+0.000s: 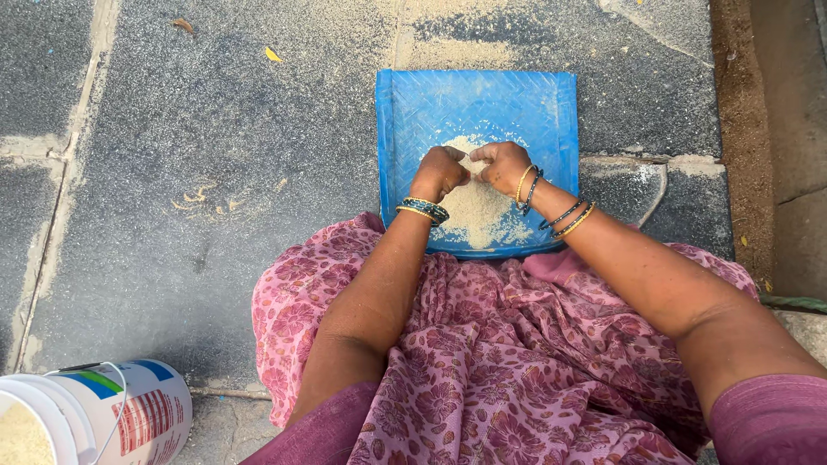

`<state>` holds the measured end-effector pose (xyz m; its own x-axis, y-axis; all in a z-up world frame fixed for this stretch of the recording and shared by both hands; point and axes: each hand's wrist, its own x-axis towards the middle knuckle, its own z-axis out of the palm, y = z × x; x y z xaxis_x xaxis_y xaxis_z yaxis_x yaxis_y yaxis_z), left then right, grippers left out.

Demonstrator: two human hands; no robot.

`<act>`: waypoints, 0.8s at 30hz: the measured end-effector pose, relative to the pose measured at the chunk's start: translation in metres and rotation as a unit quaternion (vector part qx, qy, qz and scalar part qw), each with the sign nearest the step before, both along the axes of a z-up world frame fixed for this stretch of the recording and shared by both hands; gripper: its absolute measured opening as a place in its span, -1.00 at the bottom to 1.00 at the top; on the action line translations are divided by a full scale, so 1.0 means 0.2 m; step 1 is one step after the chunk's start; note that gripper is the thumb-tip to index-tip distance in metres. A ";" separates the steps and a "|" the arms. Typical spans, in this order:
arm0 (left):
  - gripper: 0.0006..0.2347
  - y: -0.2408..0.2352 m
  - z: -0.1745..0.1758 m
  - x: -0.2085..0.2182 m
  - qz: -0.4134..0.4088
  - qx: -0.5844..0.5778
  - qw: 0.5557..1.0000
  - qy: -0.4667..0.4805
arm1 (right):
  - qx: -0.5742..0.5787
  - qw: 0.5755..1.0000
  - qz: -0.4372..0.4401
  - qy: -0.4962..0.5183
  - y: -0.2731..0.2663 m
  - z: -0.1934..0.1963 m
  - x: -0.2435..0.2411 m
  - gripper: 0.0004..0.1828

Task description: The person sits on the ground and winnows white grains in a blue tray by shaking and tossing them to separate chaff. They also pick out debris by hand and spread the grains evenly in the tray.

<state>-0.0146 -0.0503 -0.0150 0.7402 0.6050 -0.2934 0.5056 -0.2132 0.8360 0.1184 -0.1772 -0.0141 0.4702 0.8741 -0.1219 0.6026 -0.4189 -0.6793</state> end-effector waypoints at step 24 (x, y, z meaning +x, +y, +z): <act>-0.71 0.15 -0.06 -0.05 0.008 0.241 0.968 0.066 | -0.027 0.991 -0.003 -0.129 -0.07 -0.23 0.46 -0.69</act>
<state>-0.0253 -0.0202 -0.0279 0.7053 0.7058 -0.0656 0.6077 -0.5544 0.5686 0.2102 -0.1916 -0.0597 0.4974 0.8664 -0.0443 0.7503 -0.4553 -0.4794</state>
